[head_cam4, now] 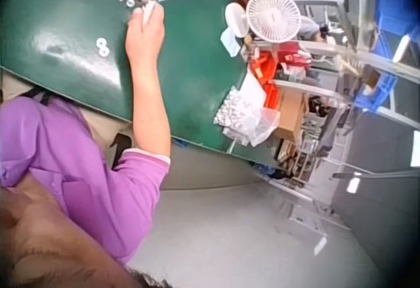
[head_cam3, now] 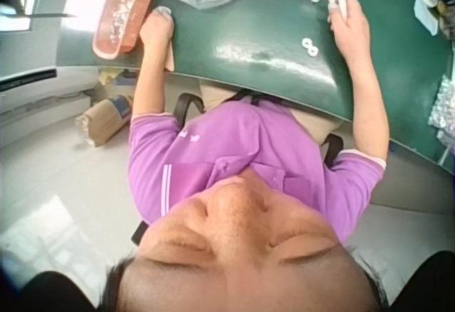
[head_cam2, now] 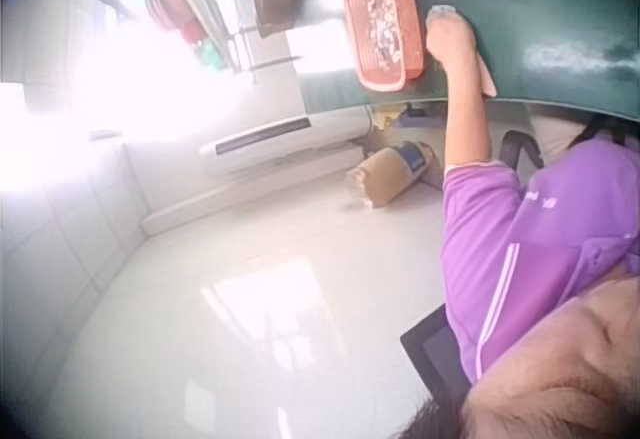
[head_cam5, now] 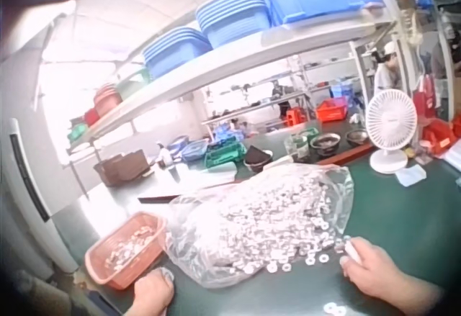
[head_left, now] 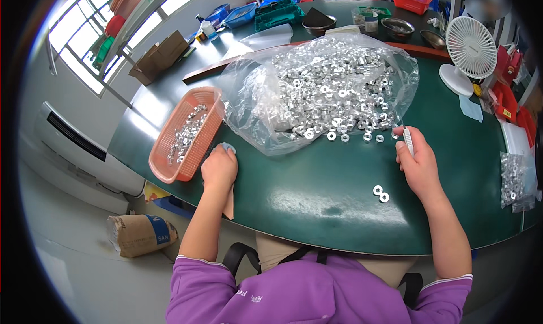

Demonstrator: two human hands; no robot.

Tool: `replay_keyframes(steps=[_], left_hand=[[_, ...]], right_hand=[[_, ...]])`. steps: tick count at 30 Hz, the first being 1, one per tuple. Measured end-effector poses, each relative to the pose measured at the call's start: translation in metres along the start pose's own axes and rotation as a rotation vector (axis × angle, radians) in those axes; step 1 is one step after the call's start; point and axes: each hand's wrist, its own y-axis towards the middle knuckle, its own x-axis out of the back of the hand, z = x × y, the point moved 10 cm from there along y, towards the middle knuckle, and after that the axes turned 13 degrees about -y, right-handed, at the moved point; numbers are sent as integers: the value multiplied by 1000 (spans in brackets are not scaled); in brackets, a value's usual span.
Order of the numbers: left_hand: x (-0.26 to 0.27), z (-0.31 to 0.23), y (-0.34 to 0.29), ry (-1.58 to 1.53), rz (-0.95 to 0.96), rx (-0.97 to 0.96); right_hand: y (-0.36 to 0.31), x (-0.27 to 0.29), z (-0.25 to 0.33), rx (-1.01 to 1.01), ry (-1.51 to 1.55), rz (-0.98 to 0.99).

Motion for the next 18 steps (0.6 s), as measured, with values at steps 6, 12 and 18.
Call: replay_keyframes(steps=[6,12,18], left_hand=[[42,112,-82,157,33,298],[80,181,-126,340,249,471],[108,6,-58,-150,-141,-85]], right_hand=[[-6,-3,11,92,11,0],[-10,1,36,202,-43,-19],[9,8,1,-18,40,30]])
